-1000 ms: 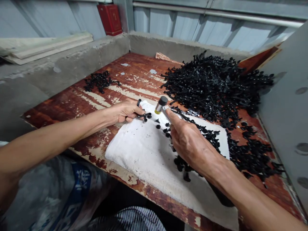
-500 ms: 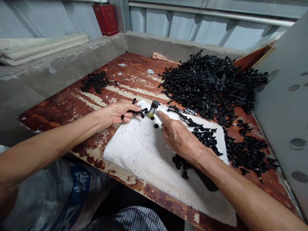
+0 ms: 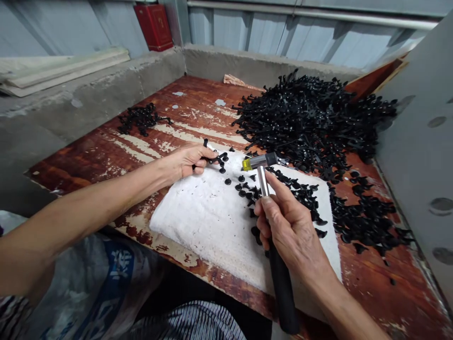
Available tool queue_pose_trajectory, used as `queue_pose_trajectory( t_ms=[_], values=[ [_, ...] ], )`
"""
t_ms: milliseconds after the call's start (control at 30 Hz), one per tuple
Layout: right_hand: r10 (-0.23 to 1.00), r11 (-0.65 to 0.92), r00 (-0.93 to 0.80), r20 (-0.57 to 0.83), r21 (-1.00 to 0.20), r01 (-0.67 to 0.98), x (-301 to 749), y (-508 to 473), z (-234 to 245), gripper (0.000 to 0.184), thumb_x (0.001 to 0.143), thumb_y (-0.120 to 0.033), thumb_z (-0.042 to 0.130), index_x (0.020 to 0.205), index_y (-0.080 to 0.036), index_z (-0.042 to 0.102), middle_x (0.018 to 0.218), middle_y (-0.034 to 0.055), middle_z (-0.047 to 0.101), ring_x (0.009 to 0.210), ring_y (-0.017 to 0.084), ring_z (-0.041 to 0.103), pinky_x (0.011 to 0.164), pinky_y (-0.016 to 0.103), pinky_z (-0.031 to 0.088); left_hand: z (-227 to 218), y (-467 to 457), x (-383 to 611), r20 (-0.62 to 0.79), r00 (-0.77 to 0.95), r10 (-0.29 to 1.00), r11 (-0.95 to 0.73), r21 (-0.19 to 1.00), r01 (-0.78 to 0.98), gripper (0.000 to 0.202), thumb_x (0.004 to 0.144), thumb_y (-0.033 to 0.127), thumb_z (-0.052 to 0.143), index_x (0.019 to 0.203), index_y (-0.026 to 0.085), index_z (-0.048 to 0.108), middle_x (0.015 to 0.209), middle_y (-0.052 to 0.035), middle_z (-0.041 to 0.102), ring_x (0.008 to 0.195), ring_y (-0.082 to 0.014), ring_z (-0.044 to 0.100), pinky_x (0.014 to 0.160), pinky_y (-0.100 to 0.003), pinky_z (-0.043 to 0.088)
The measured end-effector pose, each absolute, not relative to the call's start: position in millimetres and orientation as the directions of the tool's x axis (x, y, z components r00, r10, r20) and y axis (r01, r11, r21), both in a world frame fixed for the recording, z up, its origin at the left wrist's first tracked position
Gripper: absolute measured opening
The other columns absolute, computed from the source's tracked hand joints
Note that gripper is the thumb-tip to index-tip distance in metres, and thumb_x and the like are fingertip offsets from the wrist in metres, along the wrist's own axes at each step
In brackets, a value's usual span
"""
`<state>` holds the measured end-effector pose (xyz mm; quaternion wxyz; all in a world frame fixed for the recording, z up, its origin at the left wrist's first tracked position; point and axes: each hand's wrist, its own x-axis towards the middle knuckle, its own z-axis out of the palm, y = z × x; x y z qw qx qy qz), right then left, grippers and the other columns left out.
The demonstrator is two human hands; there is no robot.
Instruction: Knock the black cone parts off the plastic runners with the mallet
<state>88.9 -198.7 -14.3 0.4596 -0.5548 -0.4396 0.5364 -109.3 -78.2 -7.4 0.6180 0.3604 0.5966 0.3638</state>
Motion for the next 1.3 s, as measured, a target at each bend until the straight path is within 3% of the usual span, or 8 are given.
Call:
queue_pose_trajectory(
  t_ms=[200, 600, 1300],
  values=[
    [0.978, -0.204, 0.027, -0.206, -0.977, -0.064, 90.7, -203.9, -13.4, 0.064, 0.074, -0.038, 0.069, 0.135, -0.034, 0.048, 0.067, -0.0062, 0.053, 0.042, 0.008, 0.038, 0.031, 0.019, 0.035, -9.5, -73.1, -106.7, -0.509, 0.029, 0.860, 0.509, 0.861, 0.003, 0.018, 0.073, 0.004, 0.062, 0.061, 0.013, 0.053, 0.052, -0.0034, 0.061, 0.029, 0.0017, 0.021, 0.031, -0.015, 0.016],
    [0.984, -0.176, 0.019, -0.178, -0.982, -0.062, 92.3, -200.8, -15.6, 0.064, 0.076, -0.039, 0.068, 0.136, -0.033, 0.047, 0.068, -0.0060, 0.052, 0.042, 0.008, 0.039, 0.031, 0.019, 0.035, -10.7, -70.8, -105.6, -0.551, 0.064, 0.832, 0.553, 0.833, -0.012, 0.019, 0.079, 0.003, 0.054, 0.063, 0.013, 0.052, 0.049, -0.0026, 0.060, 0.029, 0.0006, 0.021, 0.031, -0.014, 0.015],
    [0.986, -0.168, 0.007, -0.168, -0.984, -0.051, 95.1, -201.1, -18.3, 0.058, 0.077, -0.038, 0.067, 0.133, -0.035, 0.051, 0.068, -0.0051, 0.053, 0.042, 0.009, 0.040, 0.030, 0.019, 0.035, -14.4, -74.2, -106.9, -0.502, 0.052, 0.863, 0.503, 0.864, -0.002, 0.018, 0.075, 0.003, 0.057, 0.060, 0.013, 0.052, 0.052, -0.0036, 0.060, 0.032, 0.0002, 0.025, 0.030, -0.015, 0.016]
  ],
)
